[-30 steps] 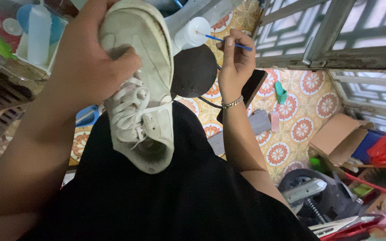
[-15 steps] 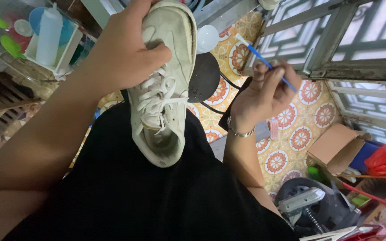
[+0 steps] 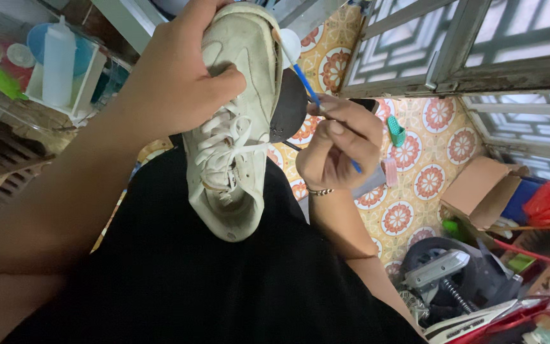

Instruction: The person holds a white sneaker and uses a small brush to apply a cleaning solution to the upper part of the shoe. They repeatedly dip the brush into a small container of liquid and scrub the shoe's surface.

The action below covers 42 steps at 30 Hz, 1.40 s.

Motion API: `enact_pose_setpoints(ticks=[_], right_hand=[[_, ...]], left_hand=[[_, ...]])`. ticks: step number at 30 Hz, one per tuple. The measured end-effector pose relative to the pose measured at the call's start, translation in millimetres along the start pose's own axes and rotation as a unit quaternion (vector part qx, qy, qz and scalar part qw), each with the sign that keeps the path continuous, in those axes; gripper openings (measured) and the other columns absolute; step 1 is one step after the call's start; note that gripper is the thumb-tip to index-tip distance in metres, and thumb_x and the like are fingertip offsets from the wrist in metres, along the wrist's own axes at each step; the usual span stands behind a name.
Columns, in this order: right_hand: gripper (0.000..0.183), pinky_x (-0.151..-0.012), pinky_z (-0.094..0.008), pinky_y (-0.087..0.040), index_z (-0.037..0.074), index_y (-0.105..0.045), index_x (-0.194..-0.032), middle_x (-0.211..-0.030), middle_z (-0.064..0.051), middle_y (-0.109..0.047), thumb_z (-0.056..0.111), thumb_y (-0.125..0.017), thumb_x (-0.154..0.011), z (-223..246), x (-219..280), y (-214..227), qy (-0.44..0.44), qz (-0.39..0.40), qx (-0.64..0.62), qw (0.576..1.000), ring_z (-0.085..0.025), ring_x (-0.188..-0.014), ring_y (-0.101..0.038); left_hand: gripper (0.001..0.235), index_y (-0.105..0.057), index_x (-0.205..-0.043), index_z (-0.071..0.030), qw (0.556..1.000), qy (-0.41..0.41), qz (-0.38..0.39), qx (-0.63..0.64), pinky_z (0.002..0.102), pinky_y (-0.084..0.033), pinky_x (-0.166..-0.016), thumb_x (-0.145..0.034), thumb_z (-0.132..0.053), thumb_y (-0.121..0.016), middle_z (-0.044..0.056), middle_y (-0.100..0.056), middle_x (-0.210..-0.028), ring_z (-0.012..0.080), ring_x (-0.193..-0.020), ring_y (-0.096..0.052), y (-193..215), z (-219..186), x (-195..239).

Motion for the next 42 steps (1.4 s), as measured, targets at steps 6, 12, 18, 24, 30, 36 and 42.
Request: enact_pose_setpoints(ticks=[6, 12, 18, 24, 30, 36, 42], right_hand=[[0.025, -0.092, -0.052, -0.062, 0.005, -0.057, -0.116, -0.111, -0.017, -0.063, -0.011, -0.065, -0.099, 5, 0, -5, 0.051, 0.158, 0.014, 0.986, -0.034, -0.100, -0.070], [0.033, -0.095, -0.054, -0.065, 0.005, -0.058, -0.118, -0.110, -0.020, -0.064, -0.017, -0.065, -0.095, 21, 0, -3, 0.038, 0.149, 0.032, 0.988, -0.034, -0.100, -0.070], [0.032, -0.101, -0.055, -0.064, 0.006, -0.056, -0.121, -0.112, -0.019, -0.060, -0.014, -0.066, -0.098, 29, -10, -7, 0.075, 0.160, 0.036, 0.984, -0.035, -0.104, -0.069], [0.032, -0.092, -0.048, -0.066, 0.009, -0.055, -0.120, -0.112, -0.016, -0.066, -0.015, -0.064, -0.101, 29, -2, -2, 0.038, 0.117, 0.029, 0.992, -0.032, -0.102, -0.074], [0.031, -0.096, -0.053, -0.063, 0.008, -0.058, -0.120, -0.111, -0.019, -0.066, -0.010, -0.066, -0.096, 30, 1, -2, 0.049, 0.142, 0.017, 0.988, -0.035, -0.101, -0.072], [0.035, -0.094, -0.054, -0.065, 0.009, -0.058, -0.121, -0.107, -0.020, -0.067, -0.011, -0.070, -0.095, 29, 4, -3, 0.047, 0.129, 0.018, 0.990, -0.036, -0.099, -0.072], [0.038, -0.099, -0.054, -0.062, 0.007, -0.056, -0.125, -0.112, -0.021, -0.063, -0.012, -0.070, -0.095, 32, -4, -5, 0.062, 0.172, 0.056, 0.982, -0.037, -0.103, -0.070]], left_hand=[[0.052, -0.047, -0.139, 0.003, 0.999, -0.030, -0.018, -0.022, 0.040, -0.060, -0.082, -0.093, -0.003, -0.070, 0.023, -0.071, -0.115, 0.0338, -0.096, -0.076, 3, -9, 3], [0.052, -0.048, -0.140, 0.004, 1.000, -0.009, -0.011, -0.025, 0.038, -0.058, -0.074, -0.095, -0.005, -0.071, 0.020, -0.072, -0.104, 0.0297, -0.085, -0.075, 4, -8, 7], [0.048, -0.048, -0.133, 0.006, 0.999, -0.041, -0.023, -0.008, 0.038, -0.056, -0.069, -0.091, -0.001, -0.069, 0.022, -0.070, -0.099, 0.0305, -0.081, -0.074, 8, -26, 8], [0.053, -0.047, -0.137, 0.004, 1.000, 0.016, -0.013, -0.017, 0.037, -0.055, -0.064, -0.089, -0.003, -0.068, 0.021, -0.070, -0.094, 0.0289, -0.072, -0.072, 12, -23, 7], [0.050, -0.047, -0.134, 0.006, 0.999, -0.035, -0.021, -0.029, 0.038, -0.054, -0.062, -0.090, -0.001, -0.069, 0.022, -0.069, -0.093, 0.0297, -0.071, -0.071, 11, -28, 9], [0.050, -0.047, -0.134, 0.004, 0.998, 0.035, -0.001, -0.058, 0.038, -0.054, -0.058, -0.091, -0.005, -0.070, 0.019, -0.068, -0.082, 0.0288, -0.065, -0.071, 9, -19, 6], [0.053, -0.046, -0.132, 0.009, 0.994, -0.060, -0.037, -0.080, 0.040, -0.053, -0.059, -0.089, -0.002, -0.074, 0.023, -0.067, -0.085, 0.0365, -0.068, -0.069, 6, -31, 5]])
Point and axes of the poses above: each hand's wrist, its own x-axis away from the middle knuckle, its own y-axis out of the back of the hand, z = x × y, the point moved 5 cm from there along -x, towards the middle knuckle
